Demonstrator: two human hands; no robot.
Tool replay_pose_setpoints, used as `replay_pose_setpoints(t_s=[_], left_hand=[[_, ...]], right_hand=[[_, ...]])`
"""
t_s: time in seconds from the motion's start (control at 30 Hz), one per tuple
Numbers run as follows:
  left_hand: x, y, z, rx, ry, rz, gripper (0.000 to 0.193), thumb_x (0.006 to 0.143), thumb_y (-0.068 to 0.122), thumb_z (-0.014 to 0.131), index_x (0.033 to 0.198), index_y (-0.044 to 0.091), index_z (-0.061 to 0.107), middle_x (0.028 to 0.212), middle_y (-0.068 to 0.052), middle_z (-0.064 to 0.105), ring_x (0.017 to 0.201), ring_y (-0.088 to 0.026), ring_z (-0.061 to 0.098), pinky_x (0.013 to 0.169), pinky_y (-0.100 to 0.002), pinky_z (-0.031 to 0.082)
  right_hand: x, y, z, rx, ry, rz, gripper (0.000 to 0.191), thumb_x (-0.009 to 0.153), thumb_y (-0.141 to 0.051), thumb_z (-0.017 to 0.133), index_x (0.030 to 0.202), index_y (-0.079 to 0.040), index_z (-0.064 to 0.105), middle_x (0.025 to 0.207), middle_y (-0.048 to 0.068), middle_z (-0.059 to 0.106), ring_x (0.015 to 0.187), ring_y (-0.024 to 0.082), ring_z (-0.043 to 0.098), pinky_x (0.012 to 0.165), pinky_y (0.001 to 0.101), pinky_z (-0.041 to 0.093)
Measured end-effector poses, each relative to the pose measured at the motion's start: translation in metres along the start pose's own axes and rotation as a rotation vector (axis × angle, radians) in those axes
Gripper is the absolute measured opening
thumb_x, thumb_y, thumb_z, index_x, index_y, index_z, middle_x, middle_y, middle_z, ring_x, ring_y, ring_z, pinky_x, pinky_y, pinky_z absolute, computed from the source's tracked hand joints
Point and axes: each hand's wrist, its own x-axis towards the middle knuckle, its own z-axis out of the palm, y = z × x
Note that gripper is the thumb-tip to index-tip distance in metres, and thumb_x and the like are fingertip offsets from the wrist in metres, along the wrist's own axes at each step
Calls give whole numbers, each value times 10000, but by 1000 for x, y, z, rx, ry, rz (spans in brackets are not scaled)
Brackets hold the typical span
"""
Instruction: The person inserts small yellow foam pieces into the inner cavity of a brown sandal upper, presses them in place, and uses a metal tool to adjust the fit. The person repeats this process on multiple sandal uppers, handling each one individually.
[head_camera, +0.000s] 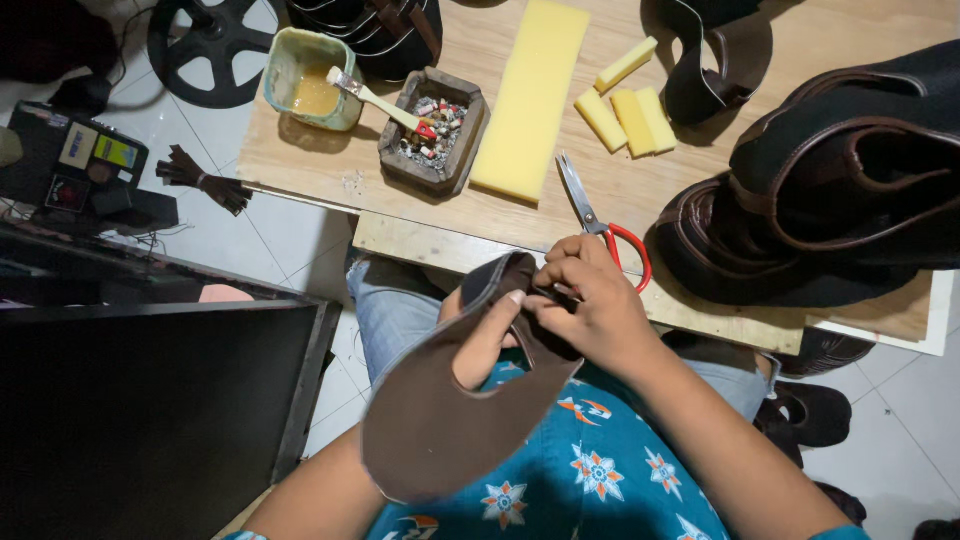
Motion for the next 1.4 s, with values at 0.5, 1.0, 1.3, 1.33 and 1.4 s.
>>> replay_pose_setpoints(t_s=[0.5, 1.0, 1.3, 1.33, 1.4], left_hand=[[-46, -115, 113, -995, 305, -875, 324, 941, 113, 686, 1224, 28, 554, 914, -48, 721, 786, -52, 658, 656, -190, 521], [-14, -61, 69, -193, 33, -684, 156, 978, 197, 631, 936, 53, 673, 719, -66, 650, 596, -119, 626, 566, -301, 489], [14, -22, 12, 227, -217, -56, 434, 829, 351, 742, 1045, -12, 645, 935, -185, 641, 825, -341, 639, 678, -456, 506], [11, -20, 9, 219, -225, -26, 399, 868, 328, 738, 1090, 9, 648, 1002, -171, 637, 895, -335, 641, 731, -442, 519], [5, -17, 6, 200, -240, 34, 336, 948, 282, 730, 1180, 52, 656, 1134, -142, 630, 1033, -325, 646, 837, -415, 543]], right_hand=[[-3, 21, 7, 106, -48, -34, 205, 848, 15, 729, 1049, -24, 715, 1151, 109, 649, 1013, 206, 683, 835, 285, 553], [-11, 44, 18, 221, 15, 347, 291, 856, -99, 754, 1079, -32, 579, 832, 67, 690, 758, 108, 650, 680, 266, 532], [-8, 28, 17, -200, 74, 54, 308, 842, -55, 720, 1142, -47, 652, 924, 182, 725, 839, 336, 719, 708, 391, 554], [-8, 27, 16, -156, 70, 39, 298, 862, -49, 699, 1158, -59, 666, 938, 182, 727, 841, 337, 725, 710, 387, 563], [-8, 27, 14, -161, 92, -54, 292, 883, -55, 686, 1173, -46, 652, 968, 189, 724, 857, 338, 718, 724, 379, 560]])
